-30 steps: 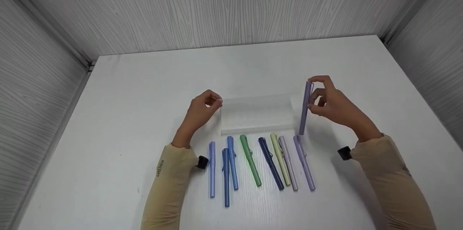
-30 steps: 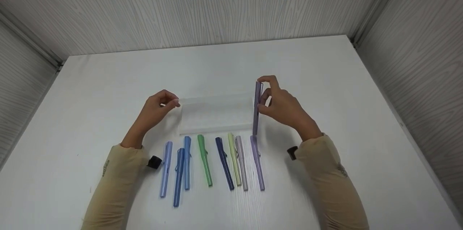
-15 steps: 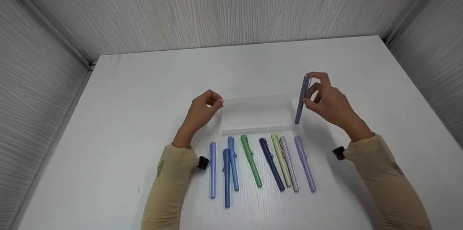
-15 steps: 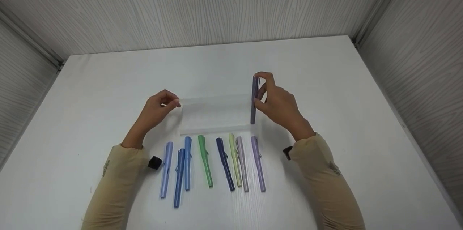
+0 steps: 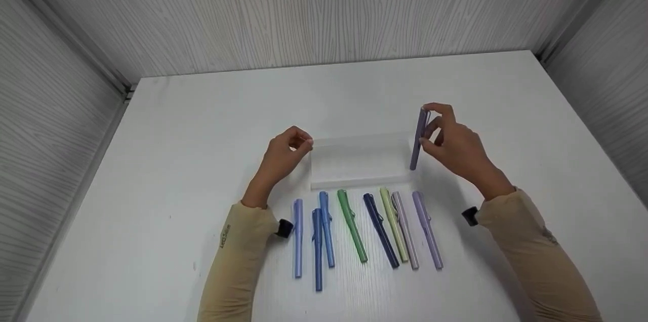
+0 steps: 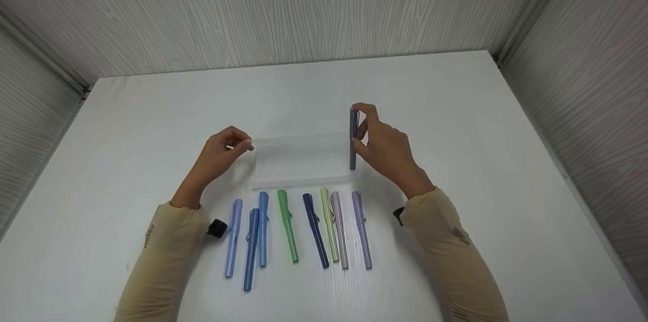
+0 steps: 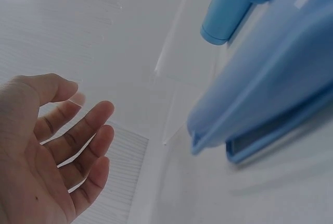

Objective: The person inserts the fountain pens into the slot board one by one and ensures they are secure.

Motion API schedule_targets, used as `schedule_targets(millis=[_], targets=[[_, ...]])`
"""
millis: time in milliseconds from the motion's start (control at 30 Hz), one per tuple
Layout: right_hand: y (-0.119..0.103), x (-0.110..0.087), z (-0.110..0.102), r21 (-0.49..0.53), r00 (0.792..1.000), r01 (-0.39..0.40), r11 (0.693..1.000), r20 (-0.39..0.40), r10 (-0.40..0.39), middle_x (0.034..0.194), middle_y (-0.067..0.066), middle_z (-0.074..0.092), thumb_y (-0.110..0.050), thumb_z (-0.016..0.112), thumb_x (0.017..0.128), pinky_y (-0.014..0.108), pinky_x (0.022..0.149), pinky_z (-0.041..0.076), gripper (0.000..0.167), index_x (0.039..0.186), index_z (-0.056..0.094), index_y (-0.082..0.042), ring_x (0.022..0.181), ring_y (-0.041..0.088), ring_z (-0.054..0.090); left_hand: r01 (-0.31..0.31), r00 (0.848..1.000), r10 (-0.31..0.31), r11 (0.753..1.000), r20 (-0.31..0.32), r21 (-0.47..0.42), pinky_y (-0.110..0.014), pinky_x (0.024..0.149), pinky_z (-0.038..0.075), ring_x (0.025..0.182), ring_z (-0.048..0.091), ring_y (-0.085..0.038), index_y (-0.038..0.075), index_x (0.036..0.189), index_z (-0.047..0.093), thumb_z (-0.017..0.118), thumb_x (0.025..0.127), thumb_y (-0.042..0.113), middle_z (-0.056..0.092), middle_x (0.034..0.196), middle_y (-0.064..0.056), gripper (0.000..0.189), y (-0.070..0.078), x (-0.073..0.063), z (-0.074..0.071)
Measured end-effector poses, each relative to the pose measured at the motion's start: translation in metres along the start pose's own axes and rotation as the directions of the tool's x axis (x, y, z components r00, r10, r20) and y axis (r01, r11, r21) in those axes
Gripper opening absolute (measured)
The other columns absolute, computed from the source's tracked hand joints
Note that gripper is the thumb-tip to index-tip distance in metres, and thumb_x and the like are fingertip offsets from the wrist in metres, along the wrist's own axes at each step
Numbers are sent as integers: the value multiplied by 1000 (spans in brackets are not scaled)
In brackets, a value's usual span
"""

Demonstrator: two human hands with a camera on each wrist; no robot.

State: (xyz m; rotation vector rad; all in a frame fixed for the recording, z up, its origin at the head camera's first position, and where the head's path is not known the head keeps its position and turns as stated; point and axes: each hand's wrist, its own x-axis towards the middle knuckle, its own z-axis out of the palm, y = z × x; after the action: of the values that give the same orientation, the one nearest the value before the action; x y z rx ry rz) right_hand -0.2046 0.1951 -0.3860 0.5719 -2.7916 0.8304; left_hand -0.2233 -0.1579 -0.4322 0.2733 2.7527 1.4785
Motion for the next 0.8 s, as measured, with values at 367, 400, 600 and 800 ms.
schedule_targets(millis=[367, 400, 600, 800], targets=[[3, 1, 9, -30, 1000, 7, 1000, 9, -7, 93, 6, 66, -12, 64, 91, 30, 52, 38, 61, 140, 28, -17, 61, 17, 56, -13, 1000, 13, 1000, 4, -18, -29, 75, 48, 90, 64, -20, 9, 104, 63, 59, 95, 23, 70, 97, -9, 17, 0, -1, 0], [3, 1, 9, -30, 1000, 11, 999, 8, -11, 93, 6, 66, -12, 64, 91, 30, 52, 39, 61, 140, 28, -17, 60, 17, 56, -13, 1000, 13, 1000, 4, -21, -28, 74, 47, 90, 64, -20, 8, 104, 63, 59, 95, 23, 70, 96, -9, 17, 0, -1, 0], [2, 3, 12, -36, 1000, -3, 999, 7, 3, 92, 6, 66, -14, 64, 91, 30, 53, 39, 61, 141, 30, -18, 62, 18, 59, -14, 1000, 14, 1000, 2, -22, -27, 74, 47, 89, 64, -20, 8, 105, 63, 59, 95, 22, 70, 96, -10, 17, 0, -1, -1], [3, 4, 16, -54, 1000, -12, 998, 4, 12, 92, 7, 67, -14, 65, 91, 29, 52, 38, 62, 143, 31, -16, 63, 19, 59, -6, 1000, 6, 1000, 4, -24, -28, 75, 48, 89, 64, -20, 8, 104, 63, 59, 95, 23, 70, 96, -9, 18, 1, -1, -2]])
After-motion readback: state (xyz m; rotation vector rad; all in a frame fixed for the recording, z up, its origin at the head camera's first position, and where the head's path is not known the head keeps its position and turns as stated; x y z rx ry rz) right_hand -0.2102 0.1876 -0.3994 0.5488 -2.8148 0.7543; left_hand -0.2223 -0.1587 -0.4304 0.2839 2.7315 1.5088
